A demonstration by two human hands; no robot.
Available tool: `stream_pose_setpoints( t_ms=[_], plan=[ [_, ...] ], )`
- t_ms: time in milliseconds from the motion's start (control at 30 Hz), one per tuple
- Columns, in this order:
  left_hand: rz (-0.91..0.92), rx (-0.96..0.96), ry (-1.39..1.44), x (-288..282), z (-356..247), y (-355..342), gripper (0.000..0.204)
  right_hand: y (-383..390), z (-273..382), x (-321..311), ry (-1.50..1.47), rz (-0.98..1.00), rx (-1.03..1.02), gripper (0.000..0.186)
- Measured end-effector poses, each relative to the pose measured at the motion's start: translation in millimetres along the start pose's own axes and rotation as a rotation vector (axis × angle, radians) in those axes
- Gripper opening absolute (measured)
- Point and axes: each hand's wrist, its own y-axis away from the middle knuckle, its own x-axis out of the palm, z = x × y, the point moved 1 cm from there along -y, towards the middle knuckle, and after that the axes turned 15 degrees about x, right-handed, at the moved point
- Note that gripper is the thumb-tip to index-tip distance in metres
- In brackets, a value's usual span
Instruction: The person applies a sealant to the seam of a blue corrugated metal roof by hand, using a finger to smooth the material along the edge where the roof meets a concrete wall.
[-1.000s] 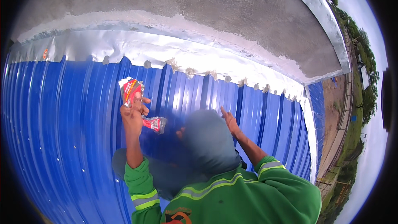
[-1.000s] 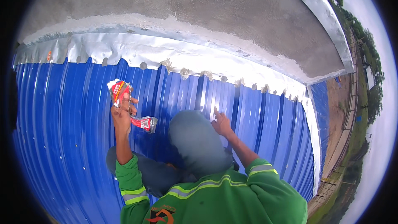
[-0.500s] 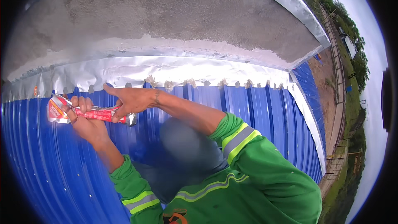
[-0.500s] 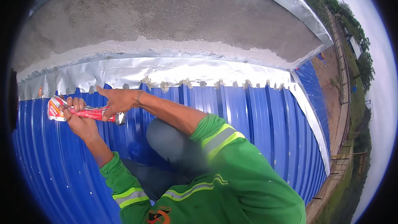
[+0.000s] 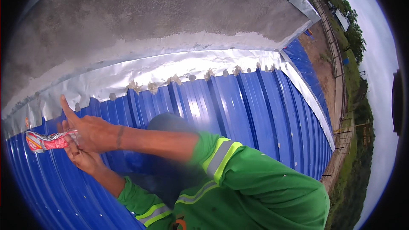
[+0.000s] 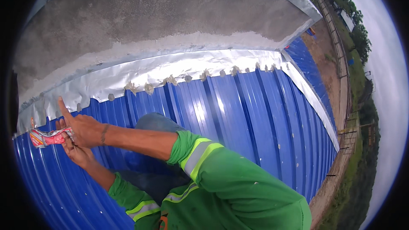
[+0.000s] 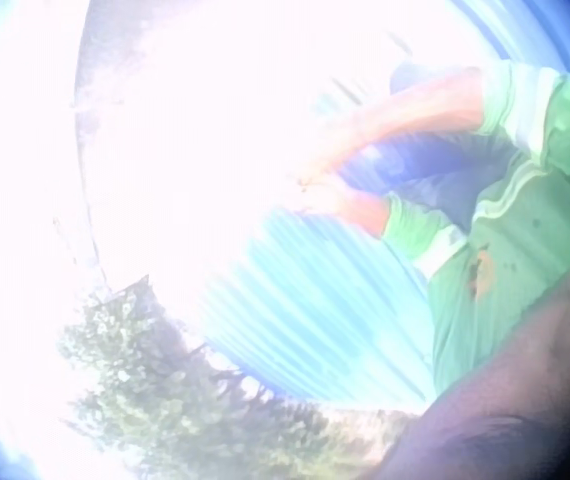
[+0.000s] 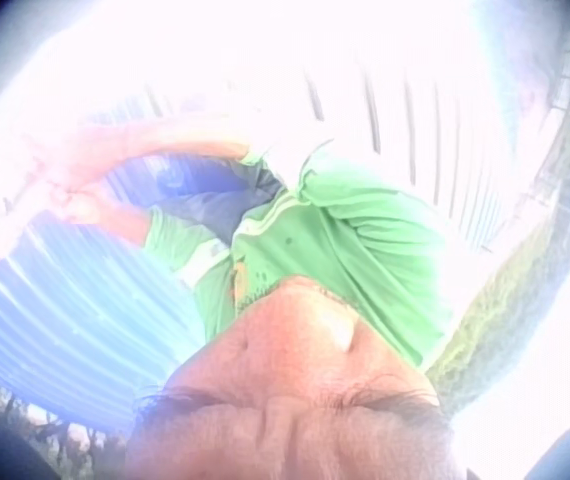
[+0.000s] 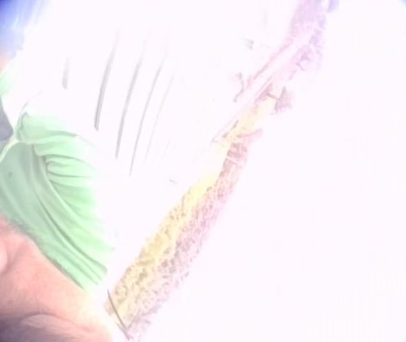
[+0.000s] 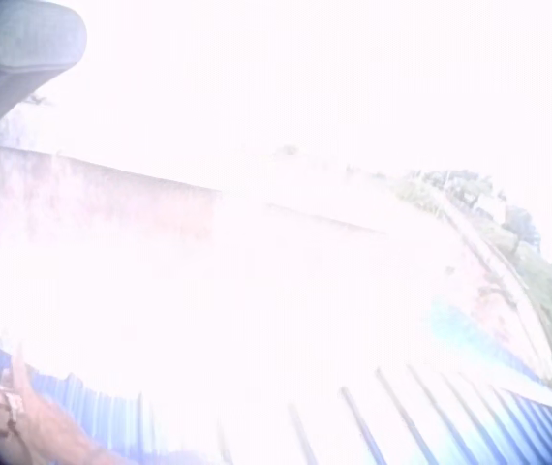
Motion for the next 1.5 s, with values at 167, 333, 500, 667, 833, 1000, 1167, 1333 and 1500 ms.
stream_pose_setpoints(
  t_ms=[167,333,500,667,833,1000,1167,1333,1500],
  plan=[
    [-0.060,0.000,0.088,-43,5,-8,0.048,-2,-3,24,-0.030,0.000,-0.019,0.101],
    [-0.194,-0.006,-0.108,-88,11,-19,0.037,-5,-4,40,0.013,-0.016,-0.078,0.099],
    [0.227,-0.145,0.423,-74,4,-31,0.032,-13,-8,56,-0.031,-0.080,-0.221,0.099],
    [-0.453,-0.126,0.252,-7,-12,-8,0.038,-8,-25,39,0.000,-0.122,-0.194,0.100],
    [-0.115,-0.074,0.514,-34,-33,-19,0.049,4,-2,8,0.096,0.125,0.058,0.102],
    [0.123,-0.043,0.473,-44,-16,-20,0.051,2,-12,13,0.152,0.166,0.083,0.103],
    [-0.010,-0.021,0.246,-56,-2,-16,0.026,4,-13,12,0.363,0.085,0.160,0.103],
    [-0.070,-0.142,0.149,-58,18,23,0.015,17,-1,-10,0.428,-0.014,0.252,0.102],
    [-0.158,-0.359,0.021,-66,38,52,0.016,30,6,-25,0.326,-0.160,0.126,0.097]
  ],
)
